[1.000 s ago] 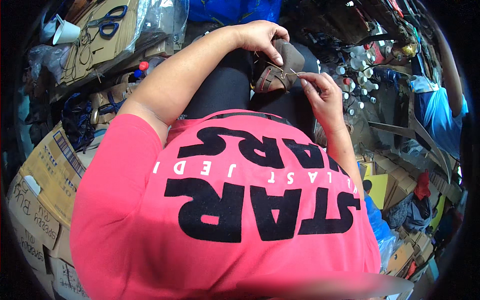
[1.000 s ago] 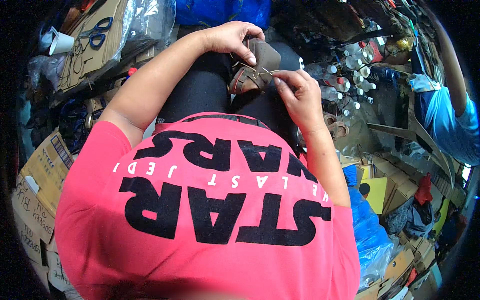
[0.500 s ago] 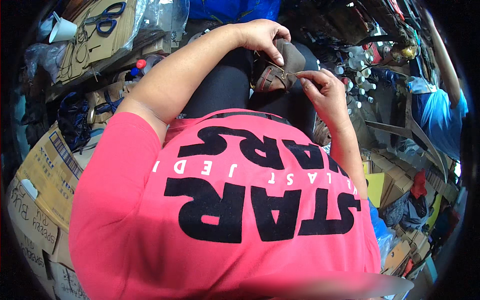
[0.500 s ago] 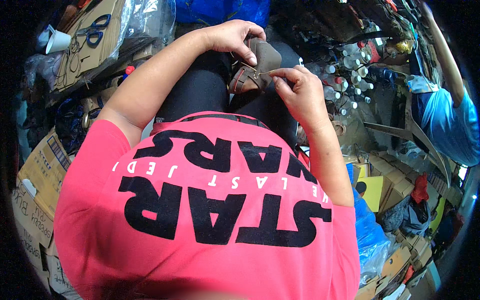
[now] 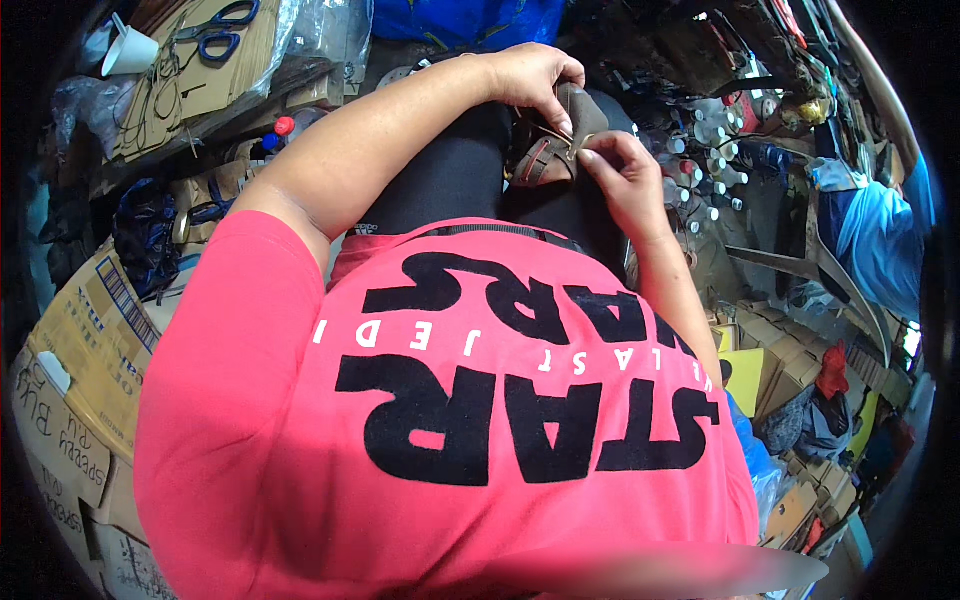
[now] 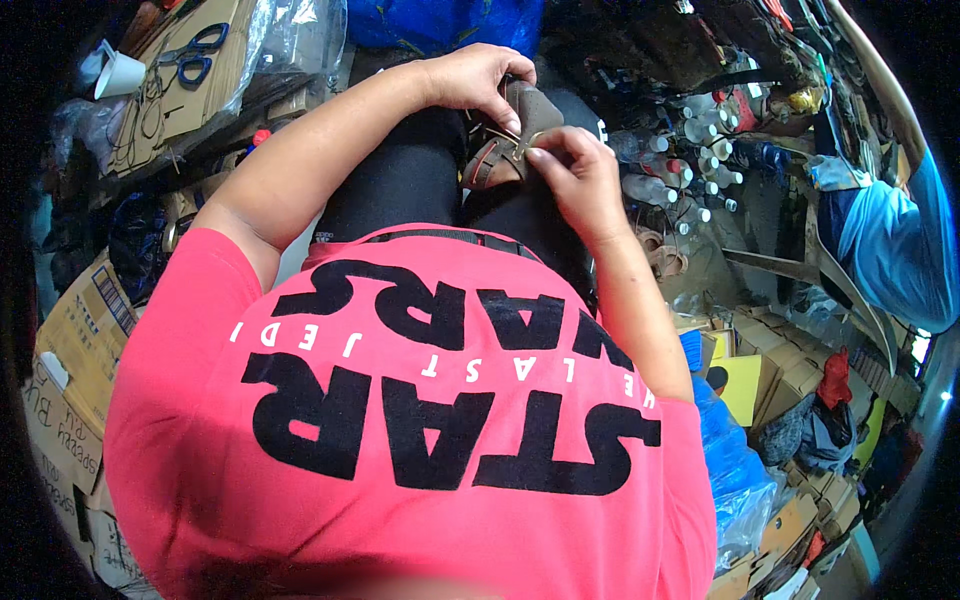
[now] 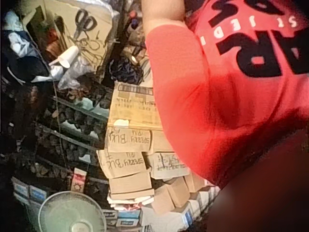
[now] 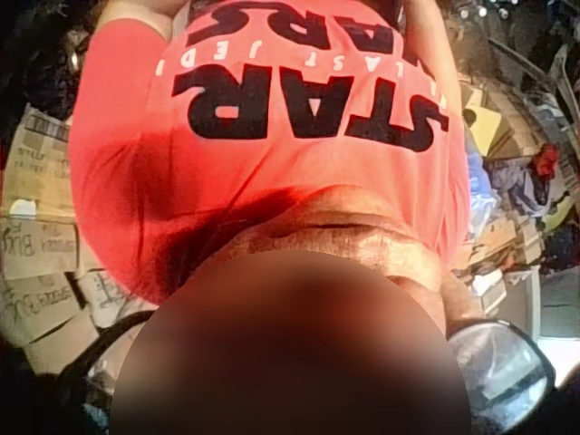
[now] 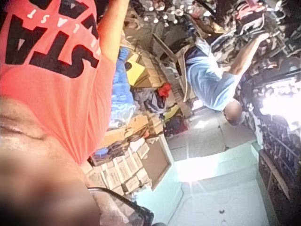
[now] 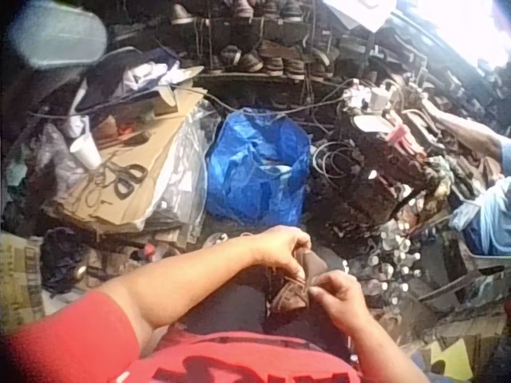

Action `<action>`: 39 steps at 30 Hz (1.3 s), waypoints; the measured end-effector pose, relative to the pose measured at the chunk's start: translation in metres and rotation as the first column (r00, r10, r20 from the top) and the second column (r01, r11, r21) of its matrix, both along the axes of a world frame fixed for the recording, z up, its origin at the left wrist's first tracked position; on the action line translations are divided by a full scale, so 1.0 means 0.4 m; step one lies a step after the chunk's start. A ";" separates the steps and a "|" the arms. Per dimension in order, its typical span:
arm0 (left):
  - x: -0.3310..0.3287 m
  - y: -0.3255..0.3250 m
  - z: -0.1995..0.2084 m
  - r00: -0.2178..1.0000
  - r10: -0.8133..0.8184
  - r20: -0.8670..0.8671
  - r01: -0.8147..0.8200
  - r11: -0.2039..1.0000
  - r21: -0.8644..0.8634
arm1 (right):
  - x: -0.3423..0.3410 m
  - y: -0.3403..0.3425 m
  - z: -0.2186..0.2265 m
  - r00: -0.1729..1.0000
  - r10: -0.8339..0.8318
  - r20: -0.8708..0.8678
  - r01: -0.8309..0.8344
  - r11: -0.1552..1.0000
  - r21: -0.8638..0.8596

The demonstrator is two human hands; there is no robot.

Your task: The recorder is hand-stitching a leather shoe upper using a needle and thread.

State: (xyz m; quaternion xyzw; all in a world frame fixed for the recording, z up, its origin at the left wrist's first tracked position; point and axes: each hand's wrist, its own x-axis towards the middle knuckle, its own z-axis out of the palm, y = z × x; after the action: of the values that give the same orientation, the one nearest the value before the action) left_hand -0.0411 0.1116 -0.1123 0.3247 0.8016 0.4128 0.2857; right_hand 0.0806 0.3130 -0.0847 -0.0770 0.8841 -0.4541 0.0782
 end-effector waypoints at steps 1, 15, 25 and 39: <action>0.003 -0.006 0.005 0.990 0.033 -0.138 -0.031 0.999 0.020 | -0.001 -0.008 0.001 1.000 -0.001 -0.017 0.002 0.999 0.035; 0.181 -0.113 0.096 0.827 0.269 -0.494 -0.204 0.962 0.182 | -0.007 0.026 0.004 0.990 0.137 -0.035 -0.138 0.990 -0.030; 0.165 -0.095 0.086 0.769 0.206 -0.605 -0.123 0.977 0.176 | -0.031 0.038 0.002 0.983 0.163 0.080 -0.156 0.984 -0.089; 0.149 -0.136 0.051 0.875 0.143 -0.463 -0.085 0.986 0.145 | -0.030 0.044 -0.003 0.976 0.184 0.114 -0.167 0.976 -0.141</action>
State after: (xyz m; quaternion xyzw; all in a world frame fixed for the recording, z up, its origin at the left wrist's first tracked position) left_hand 0.0186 0.0571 -0.0920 0.3841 0.8384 0.3850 0.0371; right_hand 0.0685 0.3308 -0.0859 -0.1308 0.8354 -0.5064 0.1687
